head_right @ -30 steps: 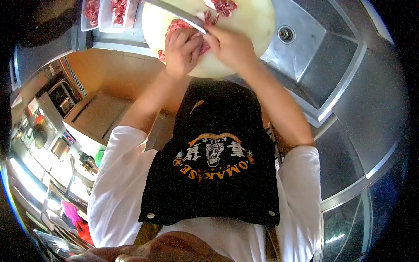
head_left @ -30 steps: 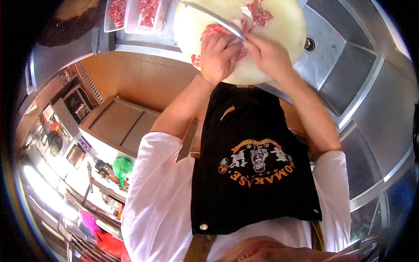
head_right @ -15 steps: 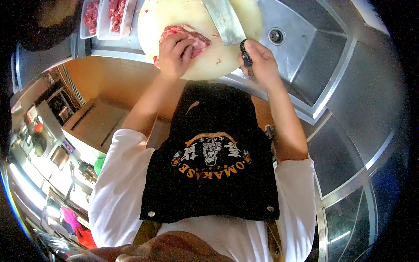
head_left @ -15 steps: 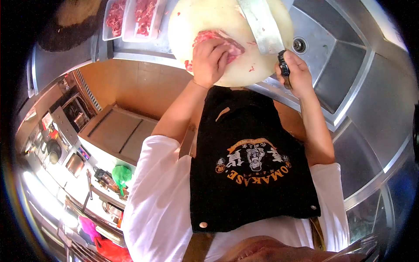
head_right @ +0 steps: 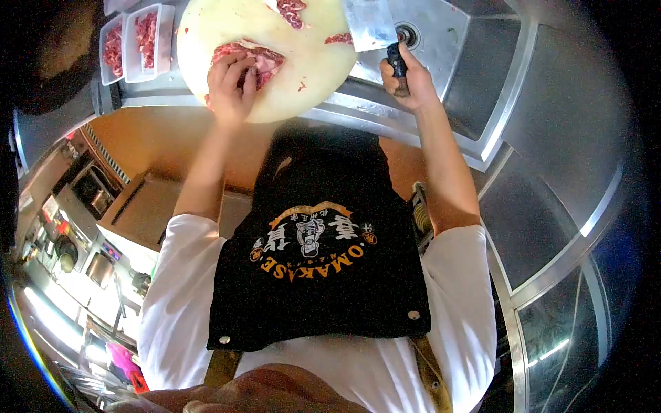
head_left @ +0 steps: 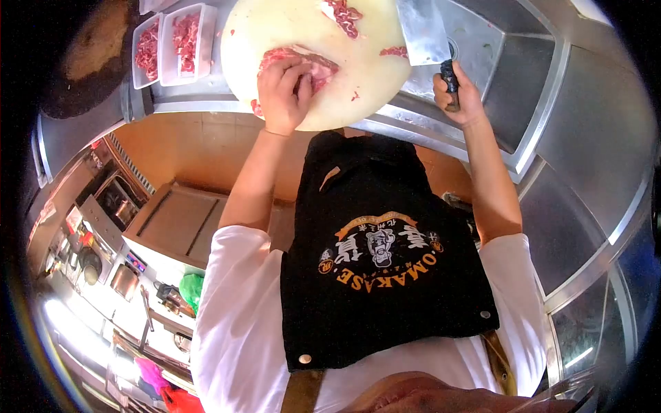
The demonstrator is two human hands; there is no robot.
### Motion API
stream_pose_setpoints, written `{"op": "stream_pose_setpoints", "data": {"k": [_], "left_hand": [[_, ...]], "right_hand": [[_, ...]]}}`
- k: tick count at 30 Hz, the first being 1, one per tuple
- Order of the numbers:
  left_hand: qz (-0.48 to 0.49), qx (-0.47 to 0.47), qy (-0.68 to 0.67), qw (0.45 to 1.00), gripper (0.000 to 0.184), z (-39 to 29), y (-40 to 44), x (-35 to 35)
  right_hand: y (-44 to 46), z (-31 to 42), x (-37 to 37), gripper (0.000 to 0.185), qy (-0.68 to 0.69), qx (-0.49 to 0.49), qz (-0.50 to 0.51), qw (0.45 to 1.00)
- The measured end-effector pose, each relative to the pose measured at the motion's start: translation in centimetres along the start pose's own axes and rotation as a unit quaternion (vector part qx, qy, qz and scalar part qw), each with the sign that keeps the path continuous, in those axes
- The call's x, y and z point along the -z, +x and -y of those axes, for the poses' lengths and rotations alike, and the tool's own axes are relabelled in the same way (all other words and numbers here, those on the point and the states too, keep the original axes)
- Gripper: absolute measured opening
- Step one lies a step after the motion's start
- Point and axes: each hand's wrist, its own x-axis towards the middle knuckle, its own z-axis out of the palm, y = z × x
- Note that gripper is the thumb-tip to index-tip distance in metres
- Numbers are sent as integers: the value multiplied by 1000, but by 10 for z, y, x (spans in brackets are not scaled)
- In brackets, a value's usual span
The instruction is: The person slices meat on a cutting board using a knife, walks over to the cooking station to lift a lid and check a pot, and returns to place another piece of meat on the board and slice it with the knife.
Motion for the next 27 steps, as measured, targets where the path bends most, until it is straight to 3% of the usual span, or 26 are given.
{"op": "stream_pose_setpoints", "data": {"k": [4, 9, 11, 13, 15, 16, 17, 22, 27], "left_hand": [[-2, -10, 5, 1000, 20, 3, -1, 0], [8, -7, 7, 1000, 22, 2, -2, 1], [5, -10, 5, 1000, 21, 3, -2, 0], [1, -12, 5, 1000, 21, 4, -3, -1], [5, -5, -1, 1000, 22, 5, -3, -1], [4, -6, 0, 1000, 22, 5, -3, -1], [3, -4, -3, 1000, 21, 6, -4, -2], [50, 11, 20, 999, 20, -9, 4, 6], [5, 55, 176, 983, 11, -29, 12, -8]], "right_hand": [[29, 5, 19, 61, -55, -10, 97, 994], [48, 35, 16, 57, -146, 22, 98, 984], [49, 46, 3, 57, -206, 44, 35, 977], [56, 61, 2, 57, -211, 5, 62, 975], [57, 71, -6, 55, -277, 73, 21, 958], [63, 79, 3, 51, -268, 44, 91, 958], [66, 81, 4, 51, -268, 44, 92, 958], [54, 95, -11, 36, -337, 110, 28, 935], [36, 101, -1, 33, -396, 102, -32, 912]]}}
